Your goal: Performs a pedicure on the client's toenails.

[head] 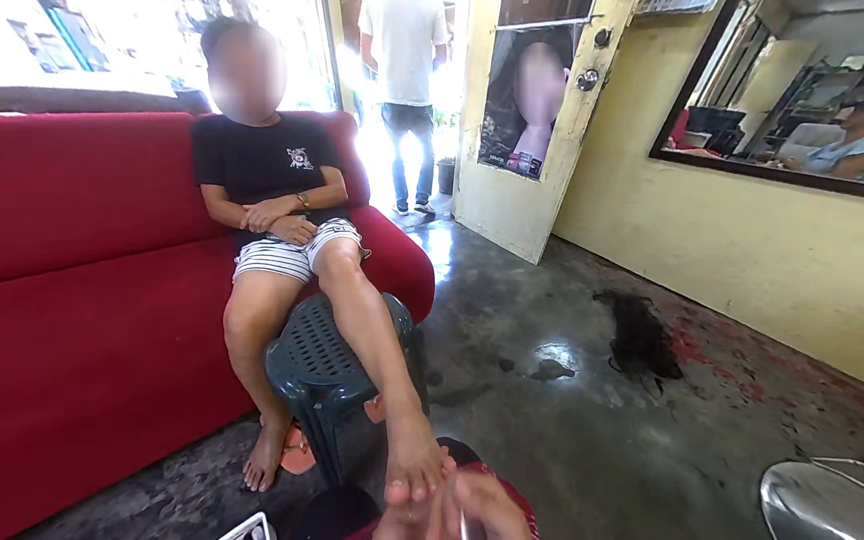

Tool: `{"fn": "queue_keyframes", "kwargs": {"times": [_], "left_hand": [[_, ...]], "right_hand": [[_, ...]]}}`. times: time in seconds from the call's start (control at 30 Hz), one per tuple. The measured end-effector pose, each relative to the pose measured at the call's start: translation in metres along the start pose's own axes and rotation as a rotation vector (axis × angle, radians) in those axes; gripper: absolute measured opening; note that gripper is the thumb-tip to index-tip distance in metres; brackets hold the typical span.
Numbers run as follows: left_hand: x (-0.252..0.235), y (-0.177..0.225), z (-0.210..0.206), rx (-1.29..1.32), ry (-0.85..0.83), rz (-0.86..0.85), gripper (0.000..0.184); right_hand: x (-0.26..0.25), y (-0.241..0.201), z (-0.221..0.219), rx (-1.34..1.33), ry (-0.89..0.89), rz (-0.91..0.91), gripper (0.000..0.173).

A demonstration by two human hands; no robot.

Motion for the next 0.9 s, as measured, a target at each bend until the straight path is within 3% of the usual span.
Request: {"fn": "queue_keyframes", "kwargs": {"times": [0.07,0.13,0.2,0.3,0.43,0.5,0.57,0.67,0.8,0.9], "left_hand": [[-0.001,-0.004,0.016,0.03,-0.051,0.033,0.011],[0.0,-0.008,0.032,0.059,0.053,0.045,0.007],[0.002,-0.008,0.031,0.064,0.085,0.041,0.007],[0.001,-0.005,0.025,0.083,-0.099,0.037,0.012],[0.0,-0.008,0.03,0.088,-0.008,0.043,0.009],[-0.002,-0.006,0.029,0.076,-0.048,0.035,0.01],[-0.003,-0.002,0.021,0.033,-0.093,0.013,0.013],[0.001,0.0,0.024,0.011,0.029,-0.015,0.008],[0.002,-0.002,0.027,-0.021,0.065,0.04,0.03],[0.003,-0.004,0.027,0.073,0.06,0.072,0.038]], "right_hand": [[-0.018,-0.001,0.018,-0.241,0.093,0.067,0.041],[-0.029,-0.003,0.028,-0.36,0.137,0.13,0.038],[-0.027,-0.001,0.024,-0.32,0.108,0.15,0.036],[-0.016,0.002,0.014,-0.128,0.033,0.102,0.036],[-0.017,-0.012,0.022,-0.136,0.105,0.147,0.032],[-0.02,-0.014,0.021,-0.173,0.092,0.173,0.028],[-0.013,0.0,0.018,-0.207,0.1,0.099,0.027],[0.012,0.024,0.021,-0.342,0.204,-0.068,0.027],[0.039,0.045,0.018,-0.415,0.297,-0.295,0.032],[0.047,0.055,0.012,-0.442,0.294,-0.358,0.029]]}}
Point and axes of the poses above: each hand's wrist, its own x-axis away from the middle knuckle, its own z-axis out of the back of the hand, y = z × x, the point moved 6 cm from there along -x, towards the middle knuckle, and after that the axes turned 1 degree about -x, right-handed, at the moved point
